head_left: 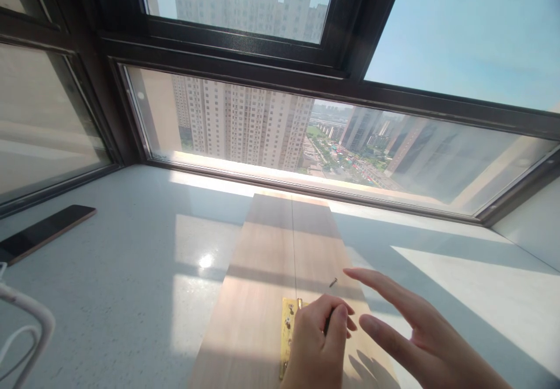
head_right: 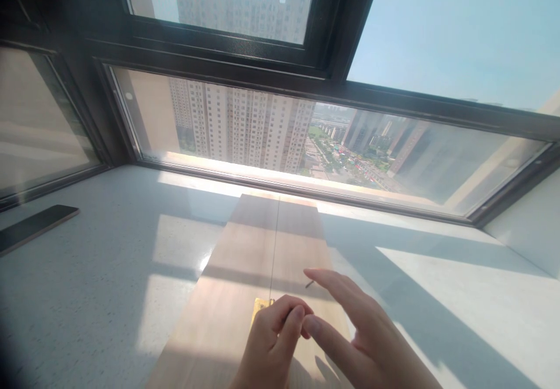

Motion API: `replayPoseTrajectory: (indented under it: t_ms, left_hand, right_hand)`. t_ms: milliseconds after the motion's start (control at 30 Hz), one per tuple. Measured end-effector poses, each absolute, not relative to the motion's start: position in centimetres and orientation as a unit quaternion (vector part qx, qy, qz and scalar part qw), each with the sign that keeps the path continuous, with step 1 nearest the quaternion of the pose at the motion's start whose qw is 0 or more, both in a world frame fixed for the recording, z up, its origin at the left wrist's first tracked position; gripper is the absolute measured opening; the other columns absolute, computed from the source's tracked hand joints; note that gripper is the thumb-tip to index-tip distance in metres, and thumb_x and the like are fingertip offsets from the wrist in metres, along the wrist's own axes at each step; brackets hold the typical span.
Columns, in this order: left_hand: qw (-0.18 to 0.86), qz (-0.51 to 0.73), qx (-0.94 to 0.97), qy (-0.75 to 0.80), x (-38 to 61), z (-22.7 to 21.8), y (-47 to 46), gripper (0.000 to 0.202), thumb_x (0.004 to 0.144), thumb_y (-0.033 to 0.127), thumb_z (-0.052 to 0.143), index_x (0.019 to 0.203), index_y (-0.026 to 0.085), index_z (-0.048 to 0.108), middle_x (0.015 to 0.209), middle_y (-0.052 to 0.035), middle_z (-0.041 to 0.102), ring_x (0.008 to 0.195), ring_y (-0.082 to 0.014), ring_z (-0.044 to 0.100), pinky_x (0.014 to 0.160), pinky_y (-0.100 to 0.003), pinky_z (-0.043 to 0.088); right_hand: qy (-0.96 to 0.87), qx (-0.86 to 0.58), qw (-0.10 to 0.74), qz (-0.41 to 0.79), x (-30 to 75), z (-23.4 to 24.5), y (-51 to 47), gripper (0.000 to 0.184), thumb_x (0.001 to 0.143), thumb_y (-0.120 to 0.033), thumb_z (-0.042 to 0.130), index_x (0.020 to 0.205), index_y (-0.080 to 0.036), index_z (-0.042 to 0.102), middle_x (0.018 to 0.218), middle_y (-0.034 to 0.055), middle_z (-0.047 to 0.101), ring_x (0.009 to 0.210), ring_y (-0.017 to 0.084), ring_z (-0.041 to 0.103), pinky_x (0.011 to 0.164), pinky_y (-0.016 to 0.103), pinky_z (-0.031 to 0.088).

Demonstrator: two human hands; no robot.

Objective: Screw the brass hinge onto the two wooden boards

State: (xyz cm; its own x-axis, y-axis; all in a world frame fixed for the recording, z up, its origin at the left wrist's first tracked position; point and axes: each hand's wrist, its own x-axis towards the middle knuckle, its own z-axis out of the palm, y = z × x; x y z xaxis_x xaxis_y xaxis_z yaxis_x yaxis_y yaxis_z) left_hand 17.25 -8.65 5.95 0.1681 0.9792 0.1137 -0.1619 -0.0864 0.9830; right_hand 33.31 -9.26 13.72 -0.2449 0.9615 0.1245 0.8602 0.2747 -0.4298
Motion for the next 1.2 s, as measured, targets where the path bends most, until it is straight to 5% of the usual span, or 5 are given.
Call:
replayPoseTrajectory:
  t_ms: [300,533,733,900,1200]
  left_hand:
    - [0.468,0.491,0.573,0.459,19.6,4.3,-10.3,0.048,0.091,0.042,0.045,0.054,0.02,0.025,0.052,0.0021,0.03,0.059,-0.0143,0.038,0.06,-0.031,0.031]
    - [0.57,0.489,0.562,0.347,19.6,5.2,-8.7,0.043,0.074,0.025,0.054,0.044,0.019,0.024,0.045,0.0051,0.02,0.047,-0.0071,0.022,0.047,-0.028,0.015]
    - [0.659,0.472,0.496,0.311,17.2,5.2,-7.1,0.045,0.076,0.03,0.056,0.039,0.019,0.032,0.037,0.0059,0.024,0.041,-0.0056,0.021,0.046,-0.028,0.014]
    - [0.73,0.487,0.423,0.226,15.4,5.2,-6.3,0.054,0.079,0.049,0.058,0.041,0.021,0.032,0.039,0.0043,0.032,0.04,-0.0066,0.029,0.045,-0.026,0.019]
    - [0.646,0.523,0.468,0.301,16.5,3.9,-7.7,0.065,0.079,0.078,0.05,0.056,0.017,0.049,0.042,0.0042,0.039,0.04,-0.0085,0.039,0.044,-0.023,0.028]
  right_hand:
    - [-0.791,-0.571,0.18,0.124,33.9,13.0,-9.0,0.049,0.091,-0.053,0.053,0.137,-0.035,0.057,0.141,0.002,0.058,0.129,0.026,0.054,0.1,0.039,0.051]
    - [-0.795,-0.564,0.19,0.116,34.1,13.2,-9.1,0.048,0.091,-0.051,0.054,0.137,-0.035,0.057,0.14,0.0025,0.058,0.129,0.027,0.054,0.1,0.038,0.051]
    - [-0.799,-0.562,0.187,0.103,34.0,13.4,-9.4,0.048,0.091,-0.052,0.054,0.137,-0.035,0.057,0.14,0.0029,0.059,0.128,0.027,0.055,0.099,0.038,0.052]
    - [-0.801,-0.564,0.174,0.099,33.8,13.7,-9.5,0.052,0.09,-0.053,0.055,0.139,-0.035,0.055,0.142,0.0032,0.056,0.129,0.028,0.054,0.101,0.041,0.05]
    - [-0.79,-0.577,0.172,0.116,33.0,14.4,-10.0,0.053,0.091,-0.052,0.055,0.14,-0.032,0.054,0.144,0.0059,0.055,0.131,0.029,0.052,0.102,0.042,0.049]
